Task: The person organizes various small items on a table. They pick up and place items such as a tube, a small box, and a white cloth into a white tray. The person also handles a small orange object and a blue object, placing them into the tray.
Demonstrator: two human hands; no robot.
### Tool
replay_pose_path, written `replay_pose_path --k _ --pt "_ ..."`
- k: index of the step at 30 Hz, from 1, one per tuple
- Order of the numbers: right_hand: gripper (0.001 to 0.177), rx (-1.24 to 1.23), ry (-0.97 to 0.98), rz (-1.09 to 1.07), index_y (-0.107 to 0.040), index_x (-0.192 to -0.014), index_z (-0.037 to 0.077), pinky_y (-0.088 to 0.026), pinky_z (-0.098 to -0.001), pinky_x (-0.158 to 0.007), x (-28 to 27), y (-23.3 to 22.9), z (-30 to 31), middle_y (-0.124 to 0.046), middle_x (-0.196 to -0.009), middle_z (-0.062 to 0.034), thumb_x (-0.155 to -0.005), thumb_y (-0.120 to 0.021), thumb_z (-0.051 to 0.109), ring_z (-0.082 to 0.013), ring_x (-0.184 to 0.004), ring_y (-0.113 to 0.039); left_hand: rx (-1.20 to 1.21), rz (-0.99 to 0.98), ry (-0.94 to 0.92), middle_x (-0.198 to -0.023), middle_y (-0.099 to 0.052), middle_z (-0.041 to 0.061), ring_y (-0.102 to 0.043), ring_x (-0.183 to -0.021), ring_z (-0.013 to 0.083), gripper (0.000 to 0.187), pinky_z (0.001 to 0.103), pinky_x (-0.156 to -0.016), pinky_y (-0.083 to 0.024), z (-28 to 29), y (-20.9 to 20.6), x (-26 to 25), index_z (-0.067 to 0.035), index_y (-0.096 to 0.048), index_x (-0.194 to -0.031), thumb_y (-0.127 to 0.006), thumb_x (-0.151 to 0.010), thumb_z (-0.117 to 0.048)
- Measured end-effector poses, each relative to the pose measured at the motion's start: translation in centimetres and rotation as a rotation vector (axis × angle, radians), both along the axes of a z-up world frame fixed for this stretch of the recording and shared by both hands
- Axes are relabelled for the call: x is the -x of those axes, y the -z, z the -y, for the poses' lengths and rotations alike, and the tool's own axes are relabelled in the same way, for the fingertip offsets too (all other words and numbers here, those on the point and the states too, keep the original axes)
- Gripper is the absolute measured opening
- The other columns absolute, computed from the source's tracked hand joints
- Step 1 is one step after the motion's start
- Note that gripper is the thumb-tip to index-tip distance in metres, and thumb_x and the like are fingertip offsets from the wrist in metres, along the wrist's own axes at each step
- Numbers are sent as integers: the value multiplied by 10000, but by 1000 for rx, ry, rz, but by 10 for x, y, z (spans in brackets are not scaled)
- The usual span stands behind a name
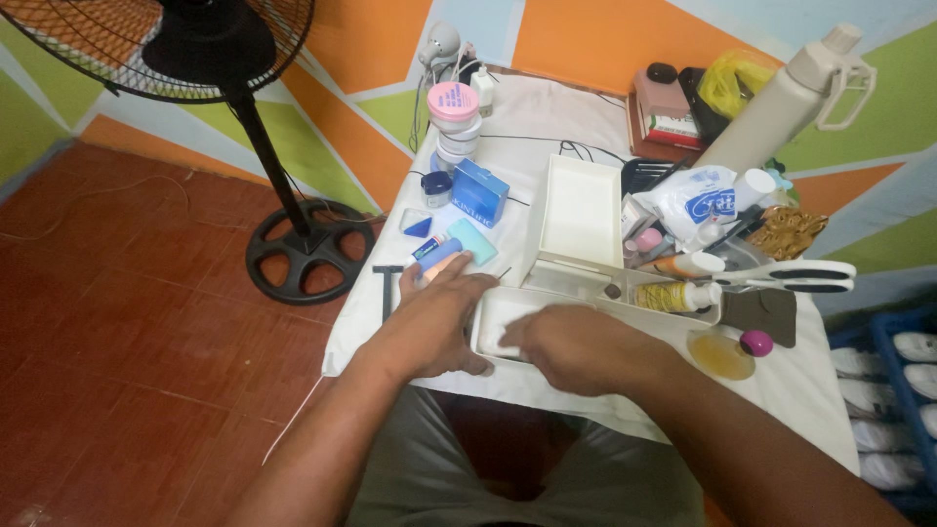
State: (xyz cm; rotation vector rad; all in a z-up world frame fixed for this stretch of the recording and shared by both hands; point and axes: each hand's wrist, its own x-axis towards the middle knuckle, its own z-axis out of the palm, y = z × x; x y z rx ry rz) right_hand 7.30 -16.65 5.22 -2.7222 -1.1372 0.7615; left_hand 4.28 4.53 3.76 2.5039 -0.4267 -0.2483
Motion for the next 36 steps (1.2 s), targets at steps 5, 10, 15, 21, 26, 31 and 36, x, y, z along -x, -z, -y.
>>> replay_pose_path --k 5,10,15,21,26,31,36 --pt "442 -175 28 226 -613 -1320 58 -524 -451 -889 -5 5 -6 -644 -1210 -137 -882 -557 63 -329 -1100 -637 8 1 -4 -1468 -538 43 -242 -1529 210 1046 681 -1180 -71 1 1 0 -131 -514 -1435 -974 -509 -295" --pt "364 20 120 165 -608 -1259 83 -512 -491 -864 -5 19 -26 -643 -1144 -129 -899 -597 136 -337 -1062 -637 -3 3 10 -1459 -555 21 -246 -1531 215 1047 689 -1172 -87 1 0 0 -139 -528 -1454 -966 -516 -300" --pt "242 -92 127 316 -724 -947 78 -523 -521 -775 -8 28 -26 -703 -872 -159 -882 -665 303 -380 -870 -671 3 10 11 -1452 -558 28 -254 -1529 220 1013 690 -1175 -84 0 1 0 -123 -518 -1415 -965 -524 -304" --pt "277 -167 209 357 -731 -778 77 -513 -539 -737 -7 33 -14 -701 -757 -172 -924 -645 296 -395 -757 -670 4 -4 13 -1459 -549 26 -241 -1529 219 1026 692 -1172 -74 -2 -1 -1 -126 -503 -1427 -963 -526 -295" --pt "212 -409 224 502 -701 -828 42 -513 -518 -678 -11 48 -15 -694 -753 -161 -885 -664 243 -392 -724 -670 -3 -1 27 -1457 -551 14 -240 -1534 216 1038 693 -1172 -77 -2 -2 -2 -136 -508 -1451 -963 -532 -301" --pt "213 -200 316 371 -735 -865 61 -537 -487 -730 -17 60 -26 -683 -771 -156 -925 -641 242 -354 -729 -685 8 1 24 -1458 -539 25 -233 -1525 230 1071 697 -1163 -69 -2 1 -3 -138 -505 -1470 -973 -522 -308" --pt "179 -446 101 480 -743 -905 20 -528 -498 -700 -13 57 -24 -672 -799 -190 -826 -616 118 -389 -772 -665 20 12 27 -1453 -552 11 -243 -1527 234 1038 701 -1157 -83 -3 3 -4 -144 -518 -1443 -967 -520 -301"
